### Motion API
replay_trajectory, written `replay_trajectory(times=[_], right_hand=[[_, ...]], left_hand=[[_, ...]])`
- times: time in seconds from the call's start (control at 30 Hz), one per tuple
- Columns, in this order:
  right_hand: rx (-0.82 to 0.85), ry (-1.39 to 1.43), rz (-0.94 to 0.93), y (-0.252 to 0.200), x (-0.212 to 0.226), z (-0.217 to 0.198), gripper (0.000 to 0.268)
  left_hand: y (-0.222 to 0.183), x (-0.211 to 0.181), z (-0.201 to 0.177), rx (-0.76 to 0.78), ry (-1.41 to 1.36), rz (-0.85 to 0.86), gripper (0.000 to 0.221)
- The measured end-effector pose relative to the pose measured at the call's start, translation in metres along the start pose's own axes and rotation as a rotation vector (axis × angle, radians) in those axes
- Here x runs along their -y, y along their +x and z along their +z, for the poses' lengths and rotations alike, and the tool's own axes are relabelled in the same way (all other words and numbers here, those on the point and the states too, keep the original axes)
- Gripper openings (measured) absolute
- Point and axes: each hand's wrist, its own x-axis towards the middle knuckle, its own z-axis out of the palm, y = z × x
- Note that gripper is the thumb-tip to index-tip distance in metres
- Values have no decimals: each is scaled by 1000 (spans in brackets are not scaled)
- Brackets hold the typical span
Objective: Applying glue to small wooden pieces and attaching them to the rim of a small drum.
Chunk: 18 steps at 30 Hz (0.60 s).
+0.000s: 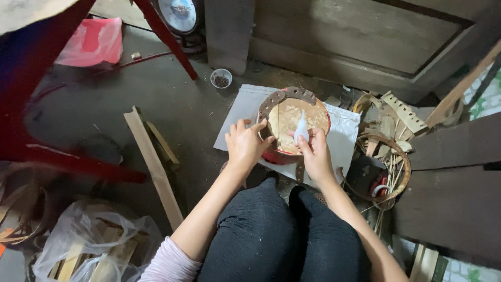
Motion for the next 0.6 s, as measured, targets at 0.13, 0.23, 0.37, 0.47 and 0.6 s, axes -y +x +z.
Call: replay_trajectory(times=[0.13,0.23,0.37,0.47,0.6], right_hand=[[-10,-73,18,0,0,-1,21],[-30,-25,30,2,-11,-3,23],[-49,-38,30,0,-8,-3,21],[-54,-125,72,-1,-2,-5,24],[-3,-526,354,-1,2,-11,31]], left_hand=[[6,15,30,86,-88,-56,56],[5,12,20,130,-138,-74,57],[2,10,12,150,-158,-62,57],[1,5,4,128,-159,-36,56],[-2,0,-3,138,-138,-49,55]])
